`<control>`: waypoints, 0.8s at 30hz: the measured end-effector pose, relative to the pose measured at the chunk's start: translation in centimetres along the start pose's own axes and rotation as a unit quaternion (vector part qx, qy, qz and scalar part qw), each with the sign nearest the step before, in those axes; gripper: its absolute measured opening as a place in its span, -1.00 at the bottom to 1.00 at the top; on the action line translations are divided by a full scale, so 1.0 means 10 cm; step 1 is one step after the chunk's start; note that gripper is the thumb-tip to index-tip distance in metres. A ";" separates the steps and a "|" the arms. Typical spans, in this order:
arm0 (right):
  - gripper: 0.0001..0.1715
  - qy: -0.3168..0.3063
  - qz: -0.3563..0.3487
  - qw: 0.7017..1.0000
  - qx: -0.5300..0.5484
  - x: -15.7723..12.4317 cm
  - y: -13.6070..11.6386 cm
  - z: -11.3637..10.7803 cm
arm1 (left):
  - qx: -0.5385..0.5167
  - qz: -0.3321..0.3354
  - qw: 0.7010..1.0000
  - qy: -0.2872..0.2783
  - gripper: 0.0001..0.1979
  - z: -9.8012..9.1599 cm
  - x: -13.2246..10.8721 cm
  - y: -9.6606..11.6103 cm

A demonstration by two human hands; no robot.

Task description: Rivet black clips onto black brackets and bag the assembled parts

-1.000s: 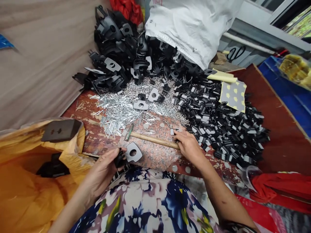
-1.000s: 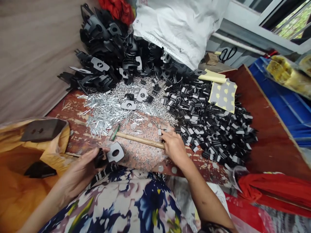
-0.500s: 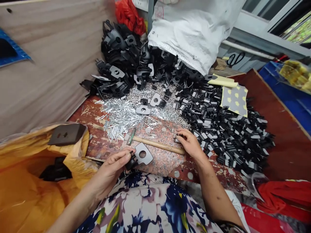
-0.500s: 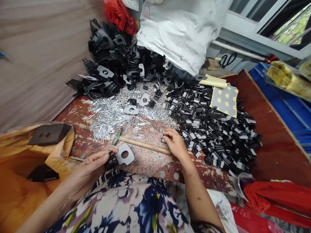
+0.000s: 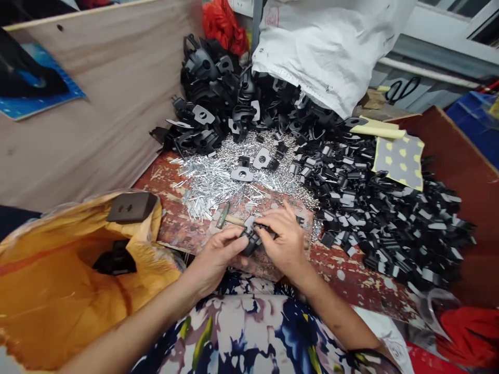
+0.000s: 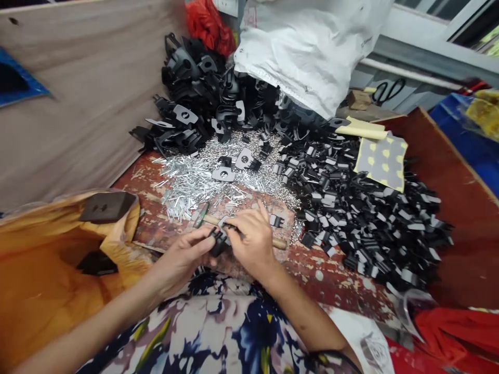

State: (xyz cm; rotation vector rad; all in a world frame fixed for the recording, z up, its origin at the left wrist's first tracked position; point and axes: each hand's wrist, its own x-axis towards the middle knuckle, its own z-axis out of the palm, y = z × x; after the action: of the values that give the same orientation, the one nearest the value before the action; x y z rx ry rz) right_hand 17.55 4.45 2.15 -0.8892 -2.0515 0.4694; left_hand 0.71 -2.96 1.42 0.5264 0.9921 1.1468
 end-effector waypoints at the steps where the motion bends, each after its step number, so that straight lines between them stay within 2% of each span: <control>1: -0.74 -0.010 0.001 1.000 0.009 -0.02 -0.04 0.08 | -0.007 0.010 1.000 -0.006 -0.73 0.02 0.01 -0.01; 5: -0.66 -0.031 0.007 0.999 0.018 -0.06 -0.06 0.21 | -0.023 0.028 0.999 -0.014 -0.76 0.01 0.02 -0.05; 11: -0.78 -0.044 0.069 0.993 0.082 -0.03 0.03 0.28 | 0.005 0.053 0.999 0.003 -0.73 -0.02 0.00 -0.06; 17: -0.55 -0.076 -0.022 0.996 0.049 -0.08 0.00 0.28 | 0.011 0.074 0.997 0.015 -0.74 -0.01 -0.02 -0.01; 24: -0.50 -0.094 -0.018 0.994 0.050 -0.12 -0.05 0.22 | -0.025 0.029 0.999 -0.028 -0.75 -0.15 -0.01 -0.03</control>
State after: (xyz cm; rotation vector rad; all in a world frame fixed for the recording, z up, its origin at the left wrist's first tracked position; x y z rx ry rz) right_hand 16.04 3.17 0.55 -0.7712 -2.1897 0.6522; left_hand -0.44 -3.32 0.51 0.5473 0.9025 1.1997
